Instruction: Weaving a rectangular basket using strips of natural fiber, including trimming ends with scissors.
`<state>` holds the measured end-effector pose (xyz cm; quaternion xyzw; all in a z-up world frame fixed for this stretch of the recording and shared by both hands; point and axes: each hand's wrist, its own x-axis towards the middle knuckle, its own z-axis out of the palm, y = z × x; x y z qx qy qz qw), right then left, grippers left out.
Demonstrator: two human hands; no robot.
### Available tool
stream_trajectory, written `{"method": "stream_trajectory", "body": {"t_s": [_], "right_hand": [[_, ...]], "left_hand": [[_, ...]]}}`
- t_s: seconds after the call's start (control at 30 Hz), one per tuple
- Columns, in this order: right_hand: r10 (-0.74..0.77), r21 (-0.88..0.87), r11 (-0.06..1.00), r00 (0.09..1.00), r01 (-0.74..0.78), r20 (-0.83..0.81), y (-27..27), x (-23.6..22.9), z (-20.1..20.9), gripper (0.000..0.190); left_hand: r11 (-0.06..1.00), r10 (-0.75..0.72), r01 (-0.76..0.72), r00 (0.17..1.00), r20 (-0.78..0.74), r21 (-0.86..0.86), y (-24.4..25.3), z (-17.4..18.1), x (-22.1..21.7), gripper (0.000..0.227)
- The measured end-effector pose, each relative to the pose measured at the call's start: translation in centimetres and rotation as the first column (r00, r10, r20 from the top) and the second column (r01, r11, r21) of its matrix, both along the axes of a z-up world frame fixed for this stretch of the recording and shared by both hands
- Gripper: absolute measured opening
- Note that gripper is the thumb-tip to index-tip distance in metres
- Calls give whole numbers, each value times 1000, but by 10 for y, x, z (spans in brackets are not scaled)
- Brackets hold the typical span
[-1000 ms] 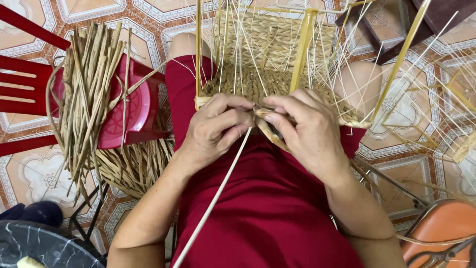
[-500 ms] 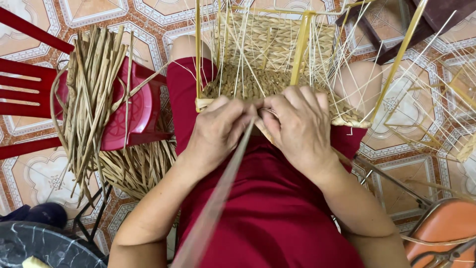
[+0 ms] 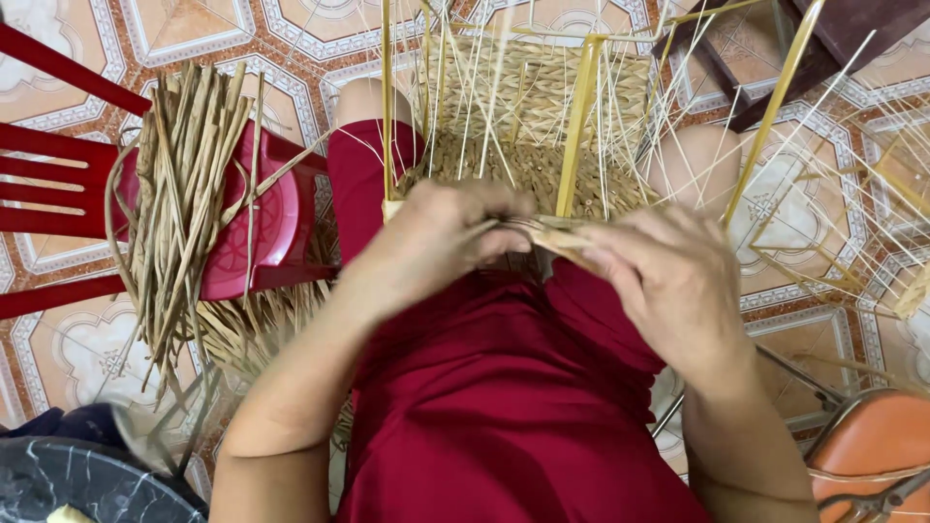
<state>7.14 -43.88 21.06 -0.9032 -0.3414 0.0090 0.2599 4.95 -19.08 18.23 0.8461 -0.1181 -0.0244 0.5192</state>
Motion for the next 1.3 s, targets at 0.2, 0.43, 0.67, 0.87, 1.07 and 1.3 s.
{"method": "stream_trajectory", "body": {"t_s": [0.2,0.43,0.67,0.87,1.07,1.3], "right_hand": [[-58,90,995,953,33,297,31,-4,34,22],[-102,-154,986,960,63,-261,45,28,-23,30],[20,466,884,995,30,-102,27,5,-46,9],[-122,48,992,982,116,142,14,9,9,36],[-131,-95,985,983,144,133,-5,19,-10,24],[-180,-63,981,982,184,65,-6,13,-9,28]], "left_hand": [[980,133,-147,985,108,134,-18,-9,-11,6],[963,-3,-55,976,-218,-263,1,-23,-9,3],[960,60,-169,904,-424,-224,-10,4,12,8],[988,118,-84,949,-292,128,-22,3,12,14],[944,97,-167,964,-246,-284,-6,-10,-3,24],[924,369,-321,891,266,-208,-24,-31,-32,22]]}}
